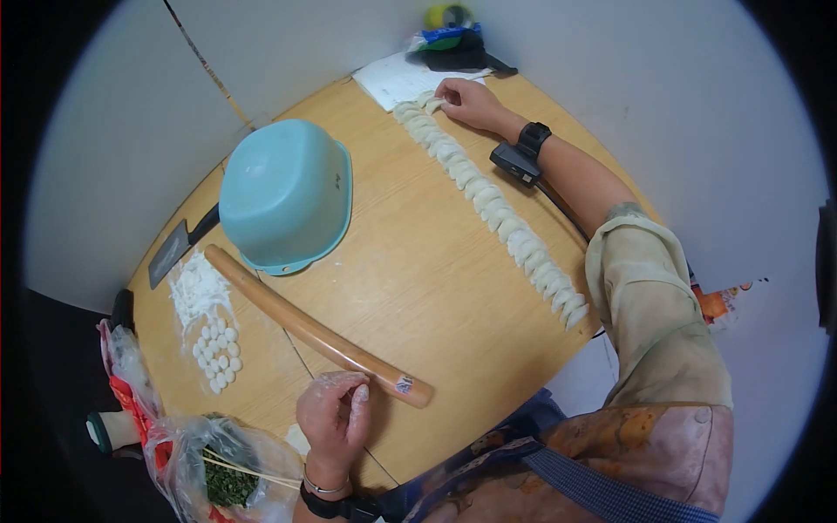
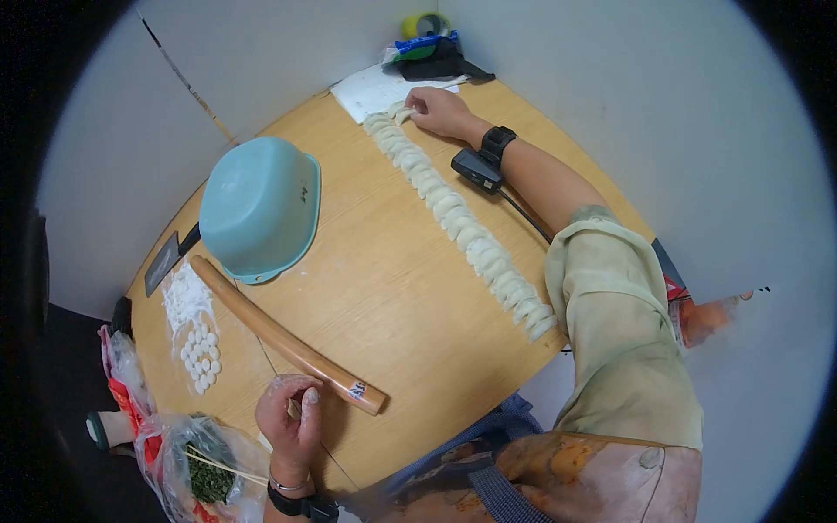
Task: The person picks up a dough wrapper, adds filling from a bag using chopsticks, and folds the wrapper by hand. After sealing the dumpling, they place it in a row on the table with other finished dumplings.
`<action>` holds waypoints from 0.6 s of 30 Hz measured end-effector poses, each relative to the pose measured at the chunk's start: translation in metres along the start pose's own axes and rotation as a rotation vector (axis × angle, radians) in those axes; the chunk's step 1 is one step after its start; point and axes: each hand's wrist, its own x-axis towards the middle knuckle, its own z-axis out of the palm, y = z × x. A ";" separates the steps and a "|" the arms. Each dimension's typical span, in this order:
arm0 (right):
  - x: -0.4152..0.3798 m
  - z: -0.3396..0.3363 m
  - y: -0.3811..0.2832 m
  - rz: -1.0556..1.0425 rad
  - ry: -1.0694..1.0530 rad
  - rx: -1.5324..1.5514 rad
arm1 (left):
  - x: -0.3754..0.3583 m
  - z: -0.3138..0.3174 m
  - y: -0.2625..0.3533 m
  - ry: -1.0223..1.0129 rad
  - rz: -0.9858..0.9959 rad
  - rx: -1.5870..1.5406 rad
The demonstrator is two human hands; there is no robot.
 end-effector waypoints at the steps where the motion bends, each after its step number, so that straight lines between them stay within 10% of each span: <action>1: 0.000 0.001 0.000 0.001 -0.001 0.000 | 0.001 -0.001 0.001 -0.019 0.012 0.011; 18: -0.001 0.004 -0.001 -0.036 0.165 0.001 | 0.003 0.000 0.001 -0.078 0.087 0.041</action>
